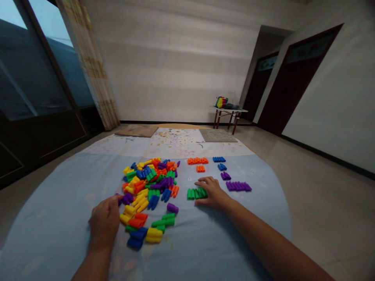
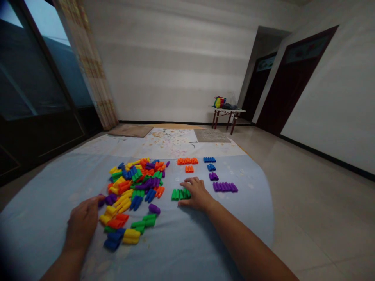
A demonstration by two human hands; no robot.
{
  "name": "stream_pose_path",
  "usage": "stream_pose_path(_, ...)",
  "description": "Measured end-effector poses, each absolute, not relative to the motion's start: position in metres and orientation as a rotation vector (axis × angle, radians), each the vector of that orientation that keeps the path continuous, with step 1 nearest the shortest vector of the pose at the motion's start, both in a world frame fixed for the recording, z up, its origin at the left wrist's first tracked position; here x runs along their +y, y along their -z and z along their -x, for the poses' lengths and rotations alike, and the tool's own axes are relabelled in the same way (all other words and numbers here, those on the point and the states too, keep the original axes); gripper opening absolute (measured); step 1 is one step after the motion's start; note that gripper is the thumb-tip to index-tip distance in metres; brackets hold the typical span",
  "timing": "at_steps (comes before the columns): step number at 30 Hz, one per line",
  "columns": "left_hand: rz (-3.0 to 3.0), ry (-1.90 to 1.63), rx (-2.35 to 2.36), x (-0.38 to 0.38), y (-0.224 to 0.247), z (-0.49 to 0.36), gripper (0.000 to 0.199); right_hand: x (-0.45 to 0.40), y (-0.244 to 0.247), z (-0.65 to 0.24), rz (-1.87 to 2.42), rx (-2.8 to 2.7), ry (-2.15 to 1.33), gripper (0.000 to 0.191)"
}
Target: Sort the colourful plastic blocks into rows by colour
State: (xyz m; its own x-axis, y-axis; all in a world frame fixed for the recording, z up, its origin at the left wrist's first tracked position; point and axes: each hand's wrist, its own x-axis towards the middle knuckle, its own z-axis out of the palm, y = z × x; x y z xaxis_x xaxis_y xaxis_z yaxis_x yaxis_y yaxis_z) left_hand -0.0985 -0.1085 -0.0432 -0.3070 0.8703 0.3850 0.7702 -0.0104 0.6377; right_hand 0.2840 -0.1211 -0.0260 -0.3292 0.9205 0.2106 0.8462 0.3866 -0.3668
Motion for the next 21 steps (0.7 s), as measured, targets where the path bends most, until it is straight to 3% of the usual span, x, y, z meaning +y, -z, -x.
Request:
stream_pose_path(6, -1.768, -1.222, 2.123, -0.109, 0.042, 0.097, 0.048, -0.122, 0.025, -0.306, 1.543, -2.241, -0.529, 0.068)
stream_pose_path(11, -1.762, -1.197, 2.114, -0.110, 0.039, 0.097, 0.049, -0.117, 0.028, -0.304, 1.563, -2.177, -0.531, 0.061)
stream_pose_path(21, -1.833, -1.212, 2.144, -0.105, 0.048, 0.102, 0.048, -0.120, 0.028, -0.277, 1.694, -2.190, -0.332, 0.079)
